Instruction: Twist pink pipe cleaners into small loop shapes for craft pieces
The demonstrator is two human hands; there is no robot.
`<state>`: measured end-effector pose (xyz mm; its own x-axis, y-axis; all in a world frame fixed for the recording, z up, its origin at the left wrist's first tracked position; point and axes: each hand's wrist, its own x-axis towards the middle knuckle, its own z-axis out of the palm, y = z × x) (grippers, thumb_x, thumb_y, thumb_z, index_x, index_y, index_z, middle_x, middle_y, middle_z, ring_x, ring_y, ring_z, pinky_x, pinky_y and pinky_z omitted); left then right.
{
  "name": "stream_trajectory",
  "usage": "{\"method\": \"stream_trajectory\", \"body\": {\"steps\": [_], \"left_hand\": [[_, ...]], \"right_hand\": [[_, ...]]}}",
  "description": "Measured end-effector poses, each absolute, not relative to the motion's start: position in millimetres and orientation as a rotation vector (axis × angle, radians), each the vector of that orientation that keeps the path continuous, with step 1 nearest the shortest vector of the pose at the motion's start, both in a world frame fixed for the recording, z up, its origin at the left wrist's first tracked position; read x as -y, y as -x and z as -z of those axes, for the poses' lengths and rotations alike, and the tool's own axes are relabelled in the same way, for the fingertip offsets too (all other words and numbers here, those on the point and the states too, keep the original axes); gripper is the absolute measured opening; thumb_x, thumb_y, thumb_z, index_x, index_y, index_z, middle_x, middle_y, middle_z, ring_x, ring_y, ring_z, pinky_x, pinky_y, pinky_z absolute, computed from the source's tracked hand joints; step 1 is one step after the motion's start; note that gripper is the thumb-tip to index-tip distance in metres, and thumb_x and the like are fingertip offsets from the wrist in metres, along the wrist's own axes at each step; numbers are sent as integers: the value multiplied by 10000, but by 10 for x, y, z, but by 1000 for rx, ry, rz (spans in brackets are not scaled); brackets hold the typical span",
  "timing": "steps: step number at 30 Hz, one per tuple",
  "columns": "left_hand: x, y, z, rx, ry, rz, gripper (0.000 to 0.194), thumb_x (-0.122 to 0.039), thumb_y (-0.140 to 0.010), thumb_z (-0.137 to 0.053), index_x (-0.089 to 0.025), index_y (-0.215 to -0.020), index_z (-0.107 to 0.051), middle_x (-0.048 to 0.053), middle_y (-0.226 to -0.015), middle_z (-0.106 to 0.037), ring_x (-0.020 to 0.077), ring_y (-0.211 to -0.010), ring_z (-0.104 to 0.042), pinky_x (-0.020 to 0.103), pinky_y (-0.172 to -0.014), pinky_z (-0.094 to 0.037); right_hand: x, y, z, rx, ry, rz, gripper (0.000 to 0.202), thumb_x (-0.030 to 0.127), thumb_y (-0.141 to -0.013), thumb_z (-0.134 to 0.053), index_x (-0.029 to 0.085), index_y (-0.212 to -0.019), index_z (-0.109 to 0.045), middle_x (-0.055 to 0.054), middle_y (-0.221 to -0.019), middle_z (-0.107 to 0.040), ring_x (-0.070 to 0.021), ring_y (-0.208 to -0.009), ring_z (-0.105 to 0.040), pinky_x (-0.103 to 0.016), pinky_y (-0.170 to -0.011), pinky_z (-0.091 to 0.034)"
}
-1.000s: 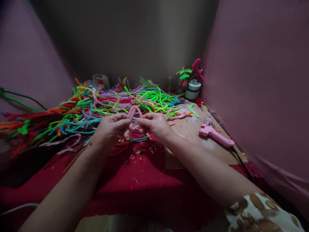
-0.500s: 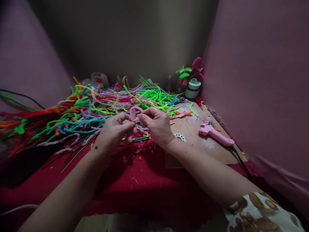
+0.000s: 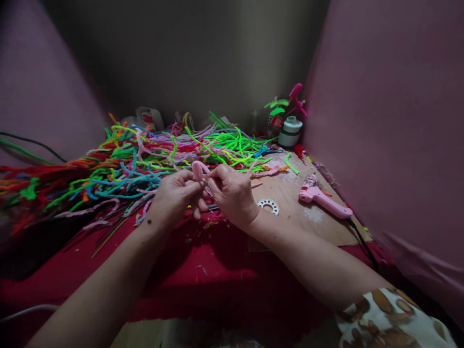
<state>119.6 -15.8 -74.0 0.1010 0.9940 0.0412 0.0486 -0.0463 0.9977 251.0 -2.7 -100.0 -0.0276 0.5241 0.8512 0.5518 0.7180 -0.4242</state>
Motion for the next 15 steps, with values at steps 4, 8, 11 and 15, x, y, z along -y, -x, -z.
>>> {"method": "stream_trajectory", "body": {"steps": [4, 8, 11, 15], "left_hand": [[141, -1203, 757, -1164, -1320, -1154, 168, -240, -703, -608, -156, -714, -463, -22, -486, -595, 139, -320, -544, 220, -272, -432], [146, -1214, 753, -1188, -1332, -1178, 190, -253, -706, -617, -162, -725, -451, -24, -465, -588, 151, -322, -550, 229, -279, -435], [154, -1220, 751, -1209, -1356, -1190, 171, -229, -703, -613, -165, -738, -459, -18, -492, -607, 157, -344, -564, 227, -281, -429], [138, -1196, 795, -1292, -1443, -1191, 141, -241, -693, -619, -156, -664, -509, -15, -493, -594, 144, -381, -567, 204, -288, -408]], "right_hand": [[32, -2486, 1032, 1704, 869, -60, 117, 202, -797, -574, 173, -684, -567, 15, -608, -587, -87, -536, -506, -224, -554, -401], [2, -2477, 1020, 1614, 916, -368, 123, 209, -774, -599, 169, -663, -561, 32, -565, -557, -78, -495, -471, -225, -520, -386], [-45, -2490, 1005, 1508, 946, -613, 142, 263, -762, -615, 167, -670, -567, 30, -560, -552, -85, -503, -481, -227, -513, -393], [-61, -2501, 994, 1440, 920, -758, 167, 312, -758, -622, 163, -698, -573, 20, -587, -566, -93, -531, -506, -232, -523, -411]]}}
